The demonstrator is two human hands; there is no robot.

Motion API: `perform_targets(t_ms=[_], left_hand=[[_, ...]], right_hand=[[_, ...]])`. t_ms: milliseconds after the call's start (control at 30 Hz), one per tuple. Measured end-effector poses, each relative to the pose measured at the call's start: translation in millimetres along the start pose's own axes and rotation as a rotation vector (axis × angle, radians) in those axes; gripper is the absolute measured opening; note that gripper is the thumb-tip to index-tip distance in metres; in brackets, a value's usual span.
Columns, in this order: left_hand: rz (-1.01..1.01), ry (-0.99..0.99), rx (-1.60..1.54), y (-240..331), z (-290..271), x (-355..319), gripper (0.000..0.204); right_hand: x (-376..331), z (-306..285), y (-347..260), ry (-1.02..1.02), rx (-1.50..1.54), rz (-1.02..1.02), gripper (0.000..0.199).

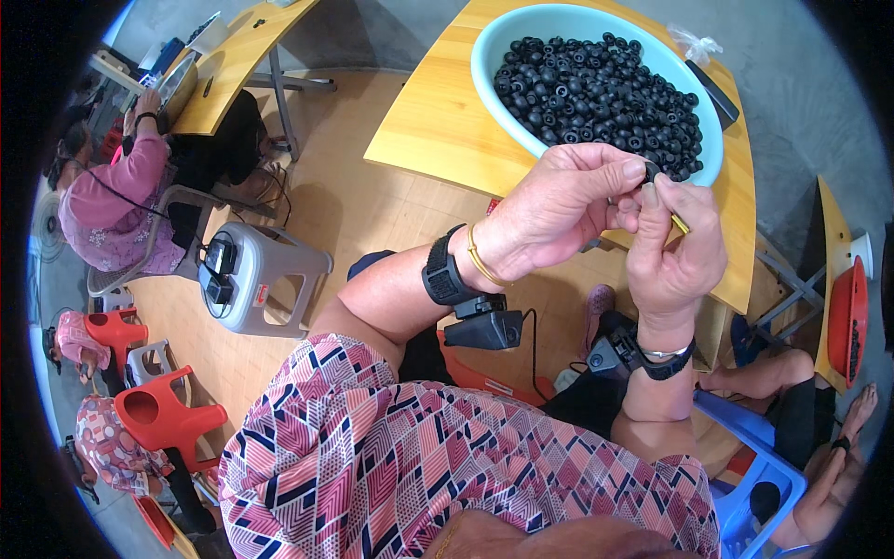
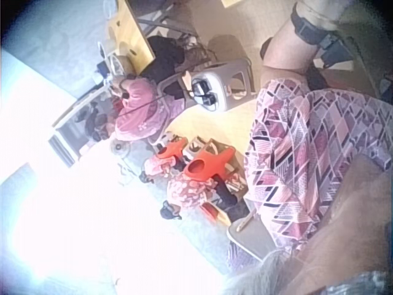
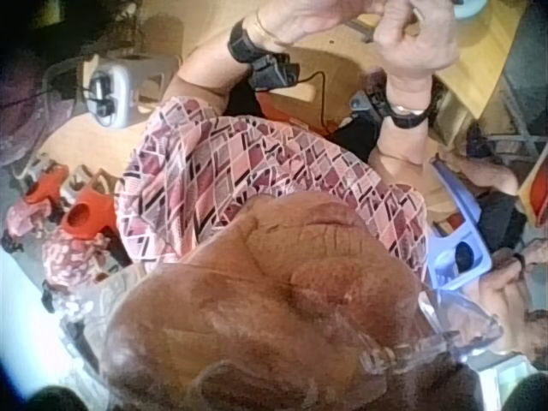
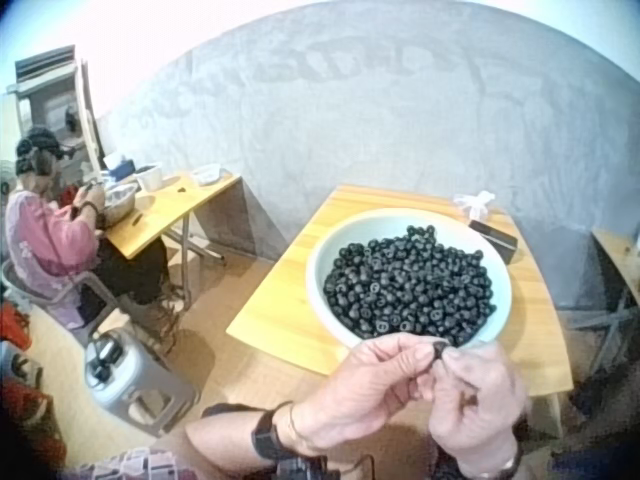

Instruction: Inspecting and cleaning small black plastic or rubber components using a hand tool in a manufacturing setting.

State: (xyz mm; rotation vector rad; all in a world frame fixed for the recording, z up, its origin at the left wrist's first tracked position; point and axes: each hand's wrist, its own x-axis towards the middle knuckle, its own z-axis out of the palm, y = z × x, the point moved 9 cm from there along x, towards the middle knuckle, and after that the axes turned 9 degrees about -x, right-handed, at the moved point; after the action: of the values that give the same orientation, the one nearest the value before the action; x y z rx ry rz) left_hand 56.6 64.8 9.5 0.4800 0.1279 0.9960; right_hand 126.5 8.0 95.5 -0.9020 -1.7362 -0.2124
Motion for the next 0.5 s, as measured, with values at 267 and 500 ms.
perform_targets(t_ms=[267,500], left_hand=[[0.021,-0.093,0.015,15.3,7.4,1.9,0.023],[0.015,-0.115,0.051,16.3,8.1,2.0,0.023]], right_hand=[[-9.6,7.5,36.4,-0.103,0.264,0.443,0.012],[-16.9,21.3,43.4,-0.26,0.704,0.742,0.018]])
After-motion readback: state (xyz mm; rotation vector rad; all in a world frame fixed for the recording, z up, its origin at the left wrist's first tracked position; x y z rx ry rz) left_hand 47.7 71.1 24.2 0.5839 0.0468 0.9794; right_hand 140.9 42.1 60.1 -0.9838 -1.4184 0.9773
